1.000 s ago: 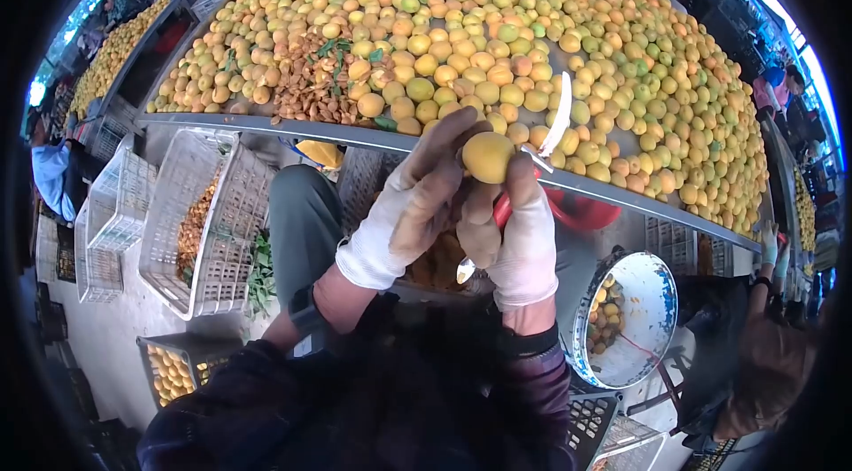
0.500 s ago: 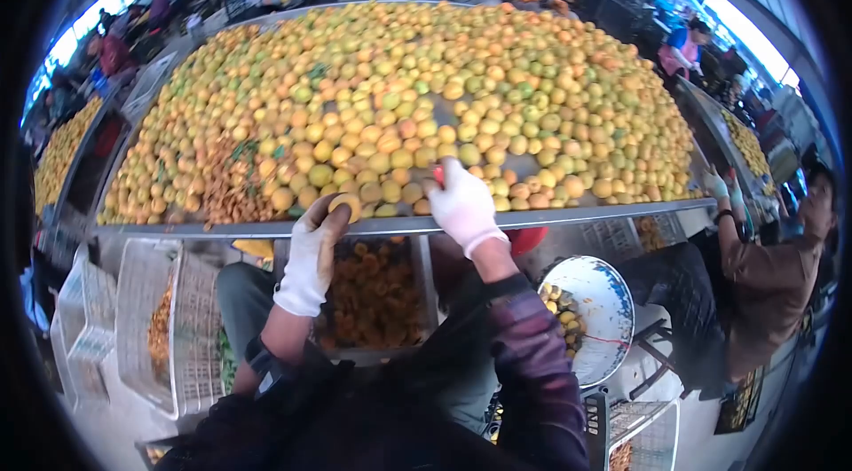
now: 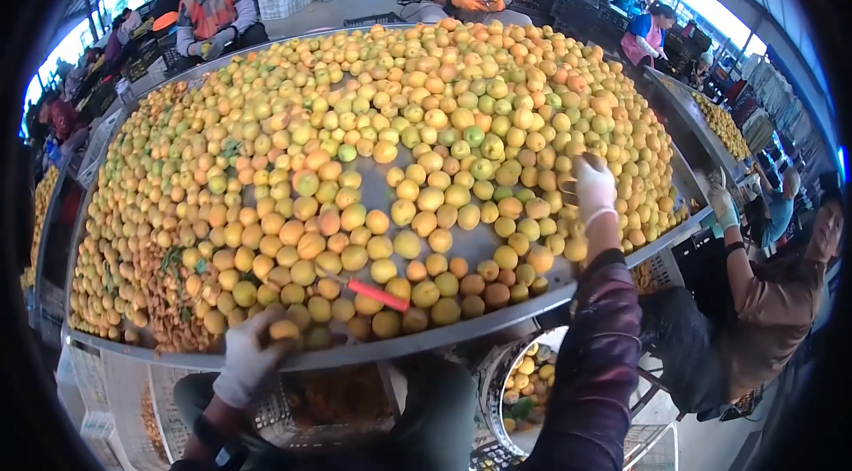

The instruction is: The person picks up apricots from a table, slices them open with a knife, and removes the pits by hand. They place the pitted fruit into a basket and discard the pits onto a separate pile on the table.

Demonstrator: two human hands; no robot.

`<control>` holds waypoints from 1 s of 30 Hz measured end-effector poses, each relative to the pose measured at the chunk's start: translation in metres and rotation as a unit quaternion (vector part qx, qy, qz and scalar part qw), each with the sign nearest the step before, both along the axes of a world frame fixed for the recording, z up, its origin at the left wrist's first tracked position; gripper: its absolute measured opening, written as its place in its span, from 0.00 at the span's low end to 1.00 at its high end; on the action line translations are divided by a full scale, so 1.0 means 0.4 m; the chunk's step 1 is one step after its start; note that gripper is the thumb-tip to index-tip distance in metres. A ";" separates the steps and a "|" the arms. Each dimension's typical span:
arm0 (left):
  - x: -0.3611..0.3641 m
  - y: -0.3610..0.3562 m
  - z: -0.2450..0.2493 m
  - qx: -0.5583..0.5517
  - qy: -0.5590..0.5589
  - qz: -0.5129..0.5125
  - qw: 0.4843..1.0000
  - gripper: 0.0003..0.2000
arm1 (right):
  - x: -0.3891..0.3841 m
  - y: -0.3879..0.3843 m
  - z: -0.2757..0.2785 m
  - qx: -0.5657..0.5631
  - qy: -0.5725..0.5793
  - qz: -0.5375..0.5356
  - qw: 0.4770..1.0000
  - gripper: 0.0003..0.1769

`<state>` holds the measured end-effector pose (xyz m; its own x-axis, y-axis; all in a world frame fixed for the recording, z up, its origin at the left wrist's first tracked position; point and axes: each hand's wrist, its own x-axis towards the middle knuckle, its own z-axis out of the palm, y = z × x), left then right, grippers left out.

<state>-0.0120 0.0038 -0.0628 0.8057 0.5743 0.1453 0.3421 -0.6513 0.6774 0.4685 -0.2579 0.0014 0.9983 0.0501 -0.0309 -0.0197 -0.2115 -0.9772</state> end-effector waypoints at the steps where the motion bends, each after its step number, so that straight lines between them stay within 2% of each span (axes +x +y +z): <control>1: -0.001 0.023 0.009 -0.037 0.022 -0.018 0.999 0.21 | 0.078 -0.040 0.000 0.005 -0.013 -0.020 1.000 0.23; 2: 0.001 0.044 0.025 -0.124 0.041 -0.027 0.991 0.22 | 0.145 -0.074 -0.004 0.010 -0.024 -0.041 0.999 0.25; 4: 0.025 0.080 0.071 -0.326 0.087 -0.018 0.941 0.22 | 0.237 -0.085 0.022 -0.046 -0.083 -0.078 0.992 0.25; 6: 0.036 0.102 0.069 -0.459 0.093 0.010 0.883 0.22 | 0.294 -0.056 0.055 -0.152 -0.146 -0.112 0.971 0.24; 7: 0.030 0.112 0.053 -0.460 0.110 0.021 0.881 0.22 | 0.367 -0.061 0.042 -0.235 -0.197 -0.136 0.942 0.24; 9: 0.041 0.103 0.064 -0.463 0.102 0.042 0.879 0.21 | 0.486 -0.053 0.015 -0.263 -0.281 -0.149 0.911 0.24; 13: 0.042 0.088 0.047 -0.450 0.081 0.101 0.883 0.23 | 0.552 0.038 0.019 -0.348 -0.341 -0.188 0.853 0.25; 17: 0.055 0.086 0.048 -0.401 0.109 0.106 0.903 0.30 | 0.604 0.096 0.016 -0.384 -0.328 -0.211 0.837 0.25; 19: 0.069 0.077 0.061 -0.404 0.121 0.140 0.896 0.33 | 0.644 0.110 0.002 -0.372 -0.363 -0.204 0.830 0.27; 21: 0.082 0.067 0.065 -0.397 0.112 0.152 0.898 0.34 | 0.671 0.123 0.010 -0.367 -0.327 -0.195 0.849 0.29; 22: 0.084 0.064 0.058 -0.394 0.111 0.154 0.899 0.34 | 0.681 0.134 0.016 -0.364 -0.292 -0.181 0.866 0.31; 24: 0.073 0.064 0.043 -0.367 0.112 0.171 0.907 0.34 | 0.681 0.169 0.044 -0.389 -0.276 -0.169 0.862 0.33; 26: 0.063 0.059 0.031 -0.364 0.107 0.175 0.909 0.31 | 0.634 0.211 0.079 -0.537 -0.199 -0.102 0.814 0.31; 27: 0.057 0.055 0.025 -0.352 0.108 0.191 0.910 0.30 | 0.671 0.202 0.057 -0.560 -0.214 -0.104 0.793 0.29; 30: 0.069 0.043 0.035 -0.345 0.096 0.196 0.913 0.28 | 0.659 0.193 0.032 -0.508 -0.249 -0.144 0.812 0.31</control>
